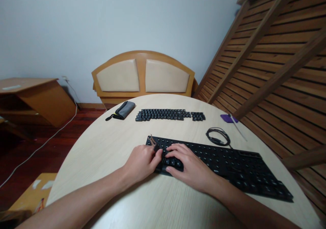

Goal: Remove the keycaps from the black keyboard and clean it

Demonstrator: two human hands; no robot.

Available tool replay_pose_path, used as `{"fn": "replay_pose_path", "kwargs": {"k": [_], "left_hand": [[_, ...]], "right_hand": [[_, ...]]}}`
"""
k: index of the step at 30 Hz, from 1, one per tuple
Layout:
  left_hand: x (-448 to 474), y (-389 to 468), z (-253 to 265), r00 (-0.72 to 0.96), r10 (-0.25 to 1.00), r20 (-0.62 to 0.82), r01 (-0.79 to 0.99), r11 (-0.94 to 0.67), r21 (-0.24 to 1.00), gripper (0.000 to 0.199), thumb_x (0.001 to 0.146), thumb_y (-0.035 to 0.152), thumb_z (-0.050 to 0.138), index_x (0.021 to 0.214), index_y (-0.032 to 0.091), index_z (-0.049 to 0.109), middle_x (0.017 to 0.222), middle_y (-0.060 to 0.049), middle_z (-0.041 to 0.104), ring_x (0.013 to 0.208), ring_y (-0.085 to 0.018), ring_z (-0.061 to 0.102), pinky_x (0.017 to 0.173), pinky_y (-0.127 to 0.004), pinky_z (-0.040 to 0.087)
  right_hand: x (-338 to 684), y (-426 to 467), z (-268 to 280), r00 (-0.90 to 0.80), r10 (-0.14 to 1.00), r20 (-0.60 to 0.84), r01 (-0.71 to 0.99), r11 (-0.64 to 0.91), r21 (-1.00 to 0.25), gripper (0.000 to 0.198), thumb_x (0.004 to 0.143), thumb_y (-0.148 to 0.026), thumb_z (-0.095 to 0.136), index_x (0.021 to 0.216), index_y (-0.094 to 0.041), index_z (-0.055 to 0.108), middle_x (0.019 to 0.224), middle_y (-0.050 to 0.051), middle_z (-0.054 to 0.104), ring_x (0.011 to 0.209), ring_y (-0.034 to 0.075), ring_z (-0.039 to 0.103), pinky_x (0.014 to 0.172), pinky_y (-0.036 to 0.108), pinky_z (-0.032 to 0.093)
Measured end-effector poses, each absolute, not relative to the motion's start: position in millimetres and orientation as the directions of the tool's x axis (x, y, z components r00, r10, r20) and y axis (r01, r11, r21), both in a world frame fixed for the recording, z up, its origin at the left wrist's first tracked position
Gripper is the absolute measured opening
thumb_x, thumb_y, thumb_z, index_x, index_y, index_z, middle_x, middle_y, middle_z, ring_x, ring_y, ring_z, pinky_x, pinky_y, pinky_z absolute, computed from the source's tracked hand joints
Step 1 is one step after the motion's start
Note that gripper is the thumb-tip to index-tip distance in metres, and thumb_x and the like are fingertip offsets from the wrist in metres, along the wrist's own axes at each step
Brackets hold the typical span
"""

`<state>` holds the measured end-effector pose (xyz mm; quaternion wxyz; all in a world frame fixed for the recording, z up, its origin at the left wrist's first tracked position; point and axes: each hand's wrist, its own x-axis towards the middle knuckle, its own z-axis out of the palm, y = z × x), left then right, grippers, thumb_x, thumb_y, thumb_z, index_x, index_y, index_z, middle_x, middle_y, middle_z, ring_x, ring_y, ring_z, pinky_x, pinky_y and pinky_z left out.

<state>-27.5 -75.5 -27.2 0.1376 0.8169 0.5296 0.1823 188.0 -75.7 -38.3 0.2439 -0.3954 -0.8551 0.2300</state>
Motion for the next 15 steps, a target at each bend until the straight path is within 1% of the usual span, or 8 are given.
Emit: {"fn": "replay_pose_path", "kwargs": {"k": [4, 9, 13, 15], "left_hand": [[-28.1, -76.9, -27.8, 0.406, 0.895, 0.186, 0.793, -0.446, 0.415, 0.042, 0.101, 0.036, 0.035, 0.074, 0.017, 0.061, 0.066, -0.007, 0.069, 0.056, -0.019, 0.061, 0.054, -0.028, 0.033], [-28.1, -78.4, -26.3, 0.423, 0.885, 0.197, 0.793, -0.466, 0.392, 0.041, 0.101, 0.035, 0.038, 0.073, 0.017, 0.061, 0.063, -0.006, 0.067, 0.054, -0.018, 0.059, 0.053, -0.027, 0.031], [-27.5, -81.0, -23.5, 0.403, 0.902, 0.154, 0.819, -0.431, 0.38, 0.042, 0.101, 0.036, 0.038, 0.071, 0.017, 0.062, 0.059, -0.005, 0.064, 0.051, -0.017, 0.057, 0.051, -0.027, 0.03], [-27.2, -82.7, -22.6, 0.401, 0.907, 0.131, 0.827, -0.42, 0.374, 0.042, 0.101, 0.037, 0.039, 0.071, 0.017, 0.062, 0.06, -0.005, 0.065, 0.052, -0.017, 0.058, 0.051, -0.027, 0.03]], "right_hand": [[186.8, -76.6, -38.3, -0.57, 0.786, 0.237, 0.556, 0.582, -0.593, 0.027, 0.084, -0.03, 0.072, 0.109, -0.022, 0.069, 0.128, 0.009, 0.062, 0.127, 0.025, 0.051, 0.111, 0.045, 0.041], [184.1, -78.2, -36.9, -0.569, 0.785, 0.246, 0.557, 0.588, -0.587, 0.021, 0.086, -0.029, 0.07, 0.107, -0.022, 0.07, 0.127, 0.009, 0.063, 0.127, 0.024, 0.051, 0.11, 0.045, 0.041], [181.7, -79.2, -37.6, -0.547, 0.793, 0.269, 0.575, 0.59, -0.567, 0.016, 0.086, -0.027, 0.071, 0.101, -0.022, 0.072, 0.124, 0.008, 0.066, 0.123, 0.025, 0.055, 0.108, 0.047, 0.044], [180.4, -79.7, -38.6, -0.535, 0.795, 0.285, 0.584, 0.592, -0.556, 0.016, 0.085, -0.024, 0.071, 0.1, -0.023, 0.072, 0.123, 0.008, 0.068, 0.122, 0.026, 0.056, 0.107, 0.047, 0.044]]}}
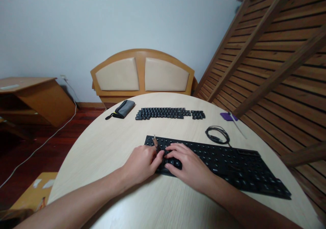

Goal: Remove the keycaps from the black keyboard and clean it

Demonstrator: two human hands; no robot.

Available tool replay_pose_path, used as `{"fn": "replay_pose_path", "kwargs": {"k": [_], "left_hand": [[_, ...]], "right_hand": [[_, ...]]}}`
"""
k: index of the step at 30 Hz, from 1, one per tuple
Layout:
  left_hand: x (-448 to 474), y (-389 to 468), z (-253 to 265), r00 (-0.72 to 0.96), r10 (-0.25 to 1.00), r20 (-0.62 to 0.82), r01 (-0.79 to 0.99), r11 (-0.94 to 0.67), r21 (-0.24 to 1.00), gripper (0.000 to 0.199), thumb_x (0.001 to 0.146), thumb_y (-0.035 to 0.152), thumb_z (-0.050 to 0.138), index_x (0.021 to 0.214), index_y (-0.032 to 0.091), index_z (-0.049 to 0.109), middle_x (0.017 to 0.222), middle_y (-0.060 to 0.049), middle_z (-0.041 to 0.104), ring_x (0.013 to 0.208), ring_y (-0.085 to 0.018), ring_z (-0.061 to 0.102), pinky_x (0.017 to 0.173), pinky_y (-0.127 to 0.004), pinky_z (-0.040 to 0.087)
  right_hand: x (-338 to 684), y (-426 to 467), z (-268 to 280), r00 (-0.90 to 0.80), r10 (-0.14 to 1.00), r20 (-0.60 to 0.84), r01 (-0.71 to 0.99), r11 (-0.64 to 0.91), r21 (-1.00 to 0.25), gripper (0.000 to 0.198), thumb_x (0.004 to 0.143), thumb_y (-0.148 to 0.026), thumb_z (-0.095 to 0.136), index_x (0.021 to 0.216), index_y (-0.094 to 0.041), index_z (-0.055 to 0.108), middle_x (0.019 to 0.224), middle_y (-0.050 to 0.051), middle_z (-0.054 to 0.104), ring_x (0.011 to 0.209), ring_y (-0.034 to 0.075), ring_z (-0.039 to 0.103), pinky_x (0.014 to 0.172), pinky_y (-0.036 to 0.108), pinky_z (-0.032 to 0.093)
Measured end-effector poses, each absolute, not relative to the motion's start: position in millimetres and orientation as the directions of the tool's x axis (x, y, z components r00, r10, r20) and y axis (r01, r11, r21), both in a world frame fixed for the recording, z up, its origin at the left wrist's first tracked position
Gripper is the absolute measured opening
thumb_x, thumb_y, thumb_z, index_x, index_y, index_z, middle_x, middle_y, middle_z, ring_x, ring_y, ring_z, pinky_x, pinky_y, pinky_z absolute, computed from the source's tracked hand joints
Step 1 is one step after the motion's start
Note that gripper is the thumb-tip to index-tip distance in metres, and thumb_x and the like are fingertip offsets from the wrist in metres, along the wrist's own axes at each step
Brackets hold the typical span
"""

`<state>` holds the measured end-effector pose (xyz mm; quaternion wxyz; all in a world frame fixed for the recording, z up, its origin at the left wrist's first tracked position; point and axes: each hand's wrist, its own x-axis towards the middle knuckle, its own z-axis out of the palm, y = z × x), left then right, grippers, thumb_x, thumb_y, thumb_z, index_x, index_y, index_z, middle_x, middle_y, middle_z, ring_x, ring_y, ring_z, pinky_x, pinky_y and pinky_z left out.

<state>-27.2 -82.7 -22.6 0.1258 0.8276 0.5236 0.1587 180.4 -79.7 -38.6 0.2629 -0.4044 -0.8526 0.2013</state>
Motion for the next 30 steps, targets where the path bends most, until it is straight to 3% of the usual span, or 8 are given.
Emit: {"fn": "replay_pose_path", "kwargs": {"k": [5, 10, 22, 30], "left_hand": [[-28, -84, -23, 0.421, 0.9, 0.109, 0.819, -0.43, 0.381, 0.04, 0.1, 0.036, 0.039, 0.073, 0.017, 0.061, 0.069, -0.008, 0.068, 0.06, -0.02, 0.062, 0.056, -0.029, 0.036], [-29, -82, -22, 0.436, 0.897, 0.071, 0.781, -0.417, 0.466, 0.045, 0.102, 0.036, 0.033, 0.069, 0.018, 0.059, 0.068, -0.008, 0.068, 0.059, -0.02, 0.062, 0.059, -0.029, 0.04], [-26, -79, -26, 0.313, 0.948, -0.052, 0.784, -0.226, 0.578, 0.058, 0.102, 0.042, 0.024, 0.061, 0.019, 0.056, 0.058, -0.006, 0.064, 0.056, -0.019, 0.06, 0.059, -0.028, 0.039], [-31, -72, -23, 0.273, 0.962, -0.026, 0.642, -0.162, 0.749, 0.059, 0.099, 0.05, 0.025, 0.054, 0.02, 0.049, 0.05, -0.002, 0.052, 0.049, -0.016, 0.05, 0.054, -0.027, 0.036]], "right_hand": [[179, -81, -40, -0.527, 0.791, 0.312, 0.586, 0.604, -0.54, 0.015, 0.085, -0.023, 0.07, 0.099, -0.023, 0.074, 0.123, 0.008, 0.069, 0.123, 0.026, 0.057, 0.108, 0.048, 0.045], [179, -81, -42, -0.518, 0.792, 0.323, 0.583, 0.603, -0.544, 0.012, 0.085, -0.024, 0.071, 0.097, -0.022, 0.075, 0.122, 0.008, 0.07, 0.124, 0.027, 0.057, 0.107, 0.05, 0.046], [175, -83, -48, -0.514, 0.79, 0.335, 0.551, 0.603, -0.577, 0.015, 0.089, -0.019, 0.063, 0.099, -0.019, 0.074, 0.119, 0.009, 0.073, 0.127, 0.026, 0.059, 0.106, 0.045, 0.05], [175, -80, -48, -0.413, 0.859, 0.302, 0.491, 0.489, -0.721, 0.012, 0.089, -0.024, 0.064, 0.097, -0.022, 0.072, 0.11, 0.005, 0.076, 0.12, 0.025, 0.064, 0.104, 0.042, 0.051]]}}
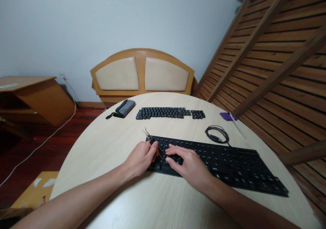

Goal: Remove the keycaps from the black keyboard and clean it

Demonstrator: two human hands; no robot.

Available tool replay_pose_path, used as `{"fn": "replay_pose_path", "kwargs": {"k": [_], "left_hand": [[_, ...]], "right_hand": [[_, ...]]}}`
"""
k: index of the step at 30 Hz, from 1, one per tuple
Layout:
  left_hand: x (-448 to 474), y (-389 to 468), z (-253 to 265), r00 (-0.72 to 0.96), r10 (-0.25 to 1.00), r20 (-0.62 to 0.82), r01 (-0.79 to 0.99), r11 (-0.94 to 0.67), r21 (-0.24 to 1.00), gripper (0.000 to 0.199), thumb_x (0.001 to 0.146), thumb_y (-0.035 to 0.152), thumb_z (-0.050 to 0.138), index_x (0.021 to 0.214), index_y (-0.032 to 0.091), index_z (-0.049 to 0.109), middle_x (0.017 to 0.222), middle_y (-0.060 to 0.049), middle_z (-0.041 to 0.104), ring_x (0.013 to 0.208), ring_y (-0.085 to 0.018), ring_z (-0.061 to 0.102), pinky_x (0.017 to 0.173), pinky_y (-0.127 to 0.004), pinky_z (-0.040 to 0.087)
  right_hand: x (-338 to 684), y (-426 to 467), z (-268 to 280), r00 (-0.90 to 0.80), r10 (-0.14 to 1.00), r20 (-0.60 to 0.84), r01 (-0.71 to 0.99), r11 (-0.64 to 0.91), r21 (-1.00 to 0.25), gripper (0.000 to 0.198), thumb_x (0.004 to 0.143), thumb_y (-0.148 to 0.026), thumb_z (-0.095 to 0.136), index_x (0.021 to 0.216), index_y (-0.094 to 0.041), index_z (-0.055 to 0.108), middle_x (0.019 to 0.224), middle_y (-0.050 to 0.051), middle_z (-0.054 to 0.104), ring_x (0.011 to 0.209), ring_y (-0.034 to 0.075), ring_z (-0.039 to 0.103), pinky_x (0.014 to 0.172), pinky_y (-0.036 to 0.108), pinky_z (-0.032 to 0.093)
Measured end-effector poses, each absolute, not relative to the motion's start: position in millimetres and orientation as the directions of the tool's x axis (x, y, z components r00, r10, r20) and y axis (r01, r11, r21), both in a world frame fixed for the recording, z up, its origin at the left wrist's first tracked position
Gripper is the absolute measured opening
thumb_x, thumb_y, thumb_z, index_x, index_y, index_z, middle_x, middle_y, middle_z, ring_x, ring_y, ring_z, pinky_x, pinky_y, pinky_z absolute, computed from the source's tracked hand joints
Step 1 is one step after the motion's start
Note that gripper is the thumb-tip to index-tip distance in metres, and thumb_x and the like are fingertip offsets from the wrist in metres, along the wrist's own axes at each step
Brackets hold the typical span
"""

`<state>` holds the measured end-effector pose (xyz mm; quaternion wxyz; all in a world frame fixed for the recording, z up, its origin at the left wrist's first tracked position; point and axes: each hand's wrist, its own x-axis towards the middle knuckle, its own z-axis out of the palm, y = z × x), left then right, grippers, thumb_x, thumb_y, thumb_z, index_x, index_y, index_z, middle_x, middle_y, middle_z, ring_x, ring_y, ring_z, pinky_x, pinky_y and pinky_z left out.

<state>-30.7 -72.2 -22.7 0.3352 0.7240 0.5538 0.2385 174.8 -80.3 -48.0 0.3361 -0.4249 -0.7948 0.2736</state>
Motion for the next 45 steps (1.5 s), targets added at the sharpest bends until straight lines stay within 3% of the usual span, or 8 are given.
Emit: {"fn": "replay_pose_path", "kwargs": {"k": [7, 12, 16, 22, 24, 34, 45], "left_hand": [[-37, -65, -20, 0.264, 0.965, 0.001, 0.663, -0.182, 0.726, 0.058, 0.098, 0.048, 0.029, 0.053, 0.02, 0.052, 0.05, -0.004, 0.058, 0.05, -0.017, 0.054, 0.056, -0.027, 0.038], [-41, -60, -19, 0.306, 0.951, 0.031, 0.701, -0.247, 0.669, 0.057, 0.098, 0.044, 0.032, 0.051, 0.02, 0.053, 0.048, -0.003, 0.058, 0.047, -0.016, 0.053, 0.055, -0.027, 0.036], [-43, -58, -21, 0.318, 0.948, 0.019, 0.707, -0.25, 0.661, 0.055, 0.098, 0.041, 0.033, 0.053, 0.019, 0.054, 0.051, -0.005, 0.061, 0.049, -0.016, 0.054, 0.056, -0.027, 0.037], [-45, -56, -23, 0.353, 0.935, 0.022, 0.704, -0.281, 0.652, 0.056, 0.099, 0.038, 0.033, 0.051, 0.019, 0.054, 0.047, -0.002, 0.056, 0.047, -0.015, 0.052, 0.055, -0.026, 0.036], [-47, -55, -23, 0.375, 0.926, 0.025, 0.693, -0.298, 0.657, 0.056, 0.099, 0.039, 0.033, 0.051, 0.019, 0.054, 0.047, -0.002, 0.056, 0.047, -0.015, 0.052, 0.055, -0.026, 0.036], [-51, -54, -18, 0.444, 0.896, 0.016, 0.658, -0.338, 0.673, 0.057, 0.099, 0.039, 0.033, 0.052, 0.018, 0.057, 0.051, -0.003, 0.06, 0.048, -0.014, 0.054, 0.057, -0.026, 0.04], [-51, -54, -19, 0.451, 0.893, 0.015, 0.653, -0.34, 0.677, 0.056, 0.1, 0.036, 0.034, 0.052, 0.017, 0.057, 0.051, -0.003, 0.061, 0.048, -0.014, 0.056, 0.057, -0.025, 0.041]], "right_hand": [[175, -74, -26, -0.326, 0.906, 0.272, 0.529, 0.413, -0.741, 0.011, 0.088, -0.028, 0.066, 0.095, -0.023, 0.074, 0.098, 0.004, 0.077, 0.092, 0.021, 0.072, 0.087, 0.035, 0.055], [171, -48, -19, -0.34, 0.895, 0.288, 0.604, 0.442, -0.663, 0.013, 0.089, -0.028, 0.066, 0.097, -0.023, 0.075, 0.096, 0.003, 0.076, 0.088, 0.019, 0.069, 0.083, 0.031, 0.052], [160, -16, -19, -0.35, 0.903, 0.248, 0.715, 0.429, -0.553, 0.016, 0.09, -0.029, 0.065, 0.099, -0.023, 0.076, 0.094, 0.003, 0.076, 0.087, 0.019, 0.069, 0.079, 0.029, 0.051], [136, 32, -17, -0.414, 0.886, 0.207, 0.858, 0.456, -0.237, 0.022, 0.094, -0.033, 0.058, 0.108, -0.025, 0.074, 0.105, 0.004, 0.076, 0.099, 0.021, 0.069, 0.08, 0.028, 0.049], [128, 44, -17, -0.412, 0.892, 0.187, 0.878, 0.443, -0.183, 0.024, 0.095, -0.033, 0.057, 0.11, -0.025, 0.073, 0.106, 0.005, 0.076, 0.101, 0.023, 0.069, 0.082, 0.029, 0.049], [94, 76, -25, -0.399, 0.903, 0.16, 0.905, 0.416, -0.091, 0.025, 0.096, -0.032, 0.055, 0.111, -0.024, 0.072, 0.108, 0.01, 0.076, 0.102, 0.026, 0.07, 0.085, 0.033, 0.05], [83, 84, -36, -0.408, 0.892, 0.195, 0.899, 0.43, -0.082, 0.026, 0.098, -0.029, 0.051, 0.119, -0.023, 0.067, 0.115, 0.009, 0.074, 0.107, 0.024, 0.068, 0.087, 0.033, 0.05]]}}
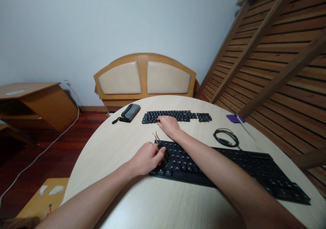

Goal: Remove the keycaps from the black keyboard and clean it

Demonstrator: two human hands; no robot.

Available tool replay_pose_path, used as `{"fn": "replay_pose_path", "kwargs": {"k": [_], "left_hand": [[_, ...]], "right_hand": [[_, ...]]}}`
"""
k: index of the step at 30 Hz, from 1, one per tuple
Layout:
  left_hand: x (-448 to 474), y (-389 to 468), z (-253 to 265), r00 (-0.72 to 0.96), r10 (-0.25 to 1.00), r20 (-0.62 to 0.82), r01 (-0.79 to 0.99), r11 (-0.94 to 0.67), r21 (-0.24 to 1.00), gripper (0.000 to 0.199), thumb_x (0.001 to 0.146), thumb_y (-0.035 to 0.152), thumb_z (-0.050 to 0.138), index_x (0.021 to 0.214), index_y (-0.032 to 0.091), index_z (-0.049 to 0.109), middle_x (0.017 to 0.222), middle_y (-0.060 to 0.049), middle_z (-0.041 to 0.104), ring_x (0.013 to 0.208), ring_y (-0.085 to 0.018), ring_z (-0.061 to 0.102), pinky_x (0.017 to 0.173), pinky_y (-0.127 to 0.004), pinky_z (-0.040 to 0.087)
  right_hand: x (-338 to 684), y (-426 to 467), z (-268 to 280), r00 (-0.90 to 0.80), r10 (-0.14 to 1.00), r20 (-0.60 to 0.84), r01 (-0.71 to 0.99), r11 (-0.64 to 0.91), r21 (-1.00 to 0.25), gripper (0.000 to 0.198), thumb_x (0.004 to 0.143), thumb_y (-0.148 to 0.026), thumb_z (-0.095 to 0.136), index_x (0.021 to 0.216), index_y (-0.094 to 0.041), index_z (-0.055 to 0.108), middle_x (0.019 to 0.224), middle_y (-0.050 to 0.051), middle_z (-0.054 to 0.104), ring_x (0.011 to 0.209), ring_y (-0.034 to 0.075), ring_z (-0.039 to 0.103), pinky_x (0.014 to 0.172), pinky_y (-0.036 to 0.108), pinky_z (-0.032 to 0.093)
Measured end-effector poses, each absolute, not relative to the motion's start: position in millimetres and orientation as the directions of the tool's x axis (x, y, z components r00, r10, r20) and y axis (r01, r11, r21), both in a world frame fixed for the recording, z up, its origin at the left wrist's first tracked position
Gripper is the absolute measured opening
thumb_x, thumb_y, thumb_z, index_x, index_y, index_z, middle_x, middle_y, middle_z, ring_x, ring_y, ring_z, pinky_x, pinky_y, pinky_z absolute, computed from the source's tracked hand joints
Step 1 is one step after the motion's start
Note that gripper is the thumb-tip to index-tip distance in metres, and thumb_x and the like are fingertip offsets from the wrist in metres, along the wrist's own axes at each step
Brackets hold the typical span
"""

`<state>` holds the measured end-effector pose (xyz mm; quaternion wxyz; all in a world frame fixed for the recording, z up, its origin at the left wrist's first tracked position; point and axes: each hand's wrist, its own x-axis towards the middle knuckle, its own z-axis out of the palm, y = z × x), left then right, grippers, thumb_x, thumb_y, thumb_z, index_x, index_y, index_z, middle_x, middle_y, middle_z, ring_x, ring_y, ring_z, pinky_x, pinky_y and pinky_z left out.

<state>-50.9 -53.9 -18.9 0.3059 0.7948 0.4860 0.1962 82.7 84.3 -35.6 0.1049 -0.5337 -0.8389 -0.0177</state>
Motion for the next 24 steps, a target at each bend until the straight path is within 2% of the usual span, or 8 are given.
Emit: {"fn": "replay_pose_path", "kwargs": {"k": [13, 24], "left_hand": [[-51.8, -52.4, -21.5, 0.462, 0.887, 0.023, 0.649, -0.355, 0.672, 0.057, 0.1, 0.038, 0.034, 0.053, 0.018, 0.058, 0.052, -0.004, 0.062, 0.049, -0.015, 0.056, 0.058, -0.025, 0.042], [-50.9, -54.6, -16.3, 0.454, 0.891, 0.01, 0.647, -0.337, 0.684, 0.057, 0.1, 0.039, 0.034, 0.052, 0.018, 0.057, 0.052, -0.004, 0.062, 0.05, -0.015, 0.056, 0.059, -0.026, 0.042]], "right_hand": [[78.7, 79.6, -36.2, -0.43, 0.882, 0.192, 0.89, 0.45, -0.073, 0.033, 0.099, -0.029, 0.048, 0.13, -0.028, 0.059, 0.121, 0.008, 0.068, 0.109, 0.023, 0.065, 0.088, 0.034, 0.05], [79.9, 79.7, -36.0, -0.46, 0.866, 0.195, 0.874, 0.48, -0.07, 0.03, 0.099, -0.03, 0.049, 0.126, -0.029, 0.062, 0.119, 0.007, 0.067, 0.11, 0.023, 0.064, 0.088, 0.032, 0.05]]}}
